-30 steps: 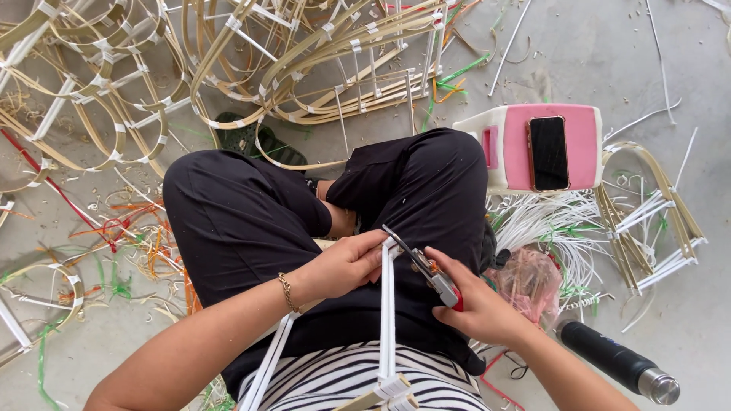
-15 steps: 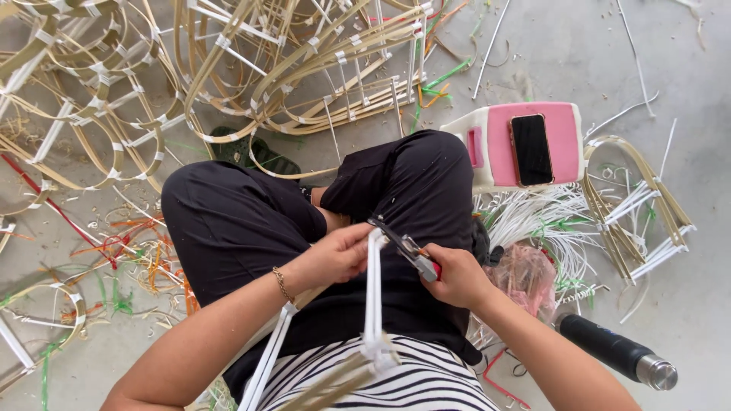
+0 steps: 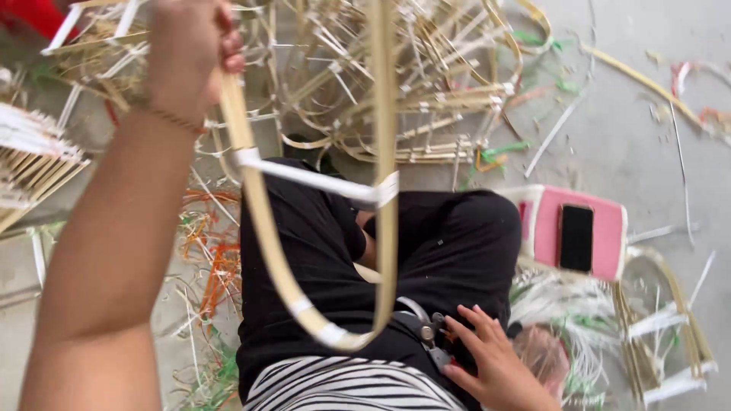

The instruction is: Assembling and taping bamboo frame components to create furniture structures.

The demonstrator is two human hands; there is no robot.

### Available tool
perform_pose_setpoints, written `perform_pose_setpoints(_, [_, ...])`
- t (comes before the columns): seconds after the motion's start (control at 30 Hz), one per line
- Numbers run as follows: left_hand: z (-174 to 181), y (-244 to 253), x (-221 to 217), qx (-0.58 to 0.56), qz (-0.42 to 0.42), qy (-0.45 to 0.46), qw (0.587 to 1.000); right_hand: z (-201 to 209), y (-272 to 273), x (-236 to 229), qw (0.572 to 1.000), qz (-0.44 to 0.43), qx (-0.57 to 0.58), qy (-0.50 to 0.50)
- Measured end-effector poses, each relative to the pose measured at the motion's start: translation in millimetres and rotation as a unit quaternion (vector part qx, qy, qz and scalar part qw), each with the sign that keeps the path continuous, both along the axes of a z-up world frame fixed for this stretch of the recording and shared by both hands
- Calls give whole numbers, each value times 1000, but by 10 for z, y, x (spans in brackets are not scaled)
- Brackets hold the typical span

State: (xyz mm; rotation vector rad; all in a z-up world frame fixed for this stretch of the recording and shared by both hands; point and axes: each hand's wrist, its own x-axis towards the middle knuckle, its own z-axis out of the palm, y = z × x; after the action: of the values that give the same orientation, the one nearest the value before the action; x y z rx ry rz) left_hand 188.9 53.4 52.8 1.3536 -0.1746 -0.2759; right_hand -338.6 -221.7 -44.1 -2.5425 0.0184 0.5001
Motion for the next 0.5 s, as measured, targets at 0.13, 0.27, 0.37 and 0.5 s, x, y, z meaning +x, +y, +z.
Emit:
perform_pose_setpoints(0.13, [-139,-328,-110,-18,57,39,997,179,91,519,971,-92,204,-83])
perform_pose_setpoints(0.27, [-112,-595,-382,-42,21,47,998,565,397,1010,836,-145,515,-122])
perform_pose_setpoints(0.37, [-322,-556,-313,-69,0,-2,998,523,487,1081,806,-159,564,-84])
perform_pose_setpoints(0.5, [-398,-466,-401,-5,15,-14,1000,301,467,1140,701,-281,653,-58])
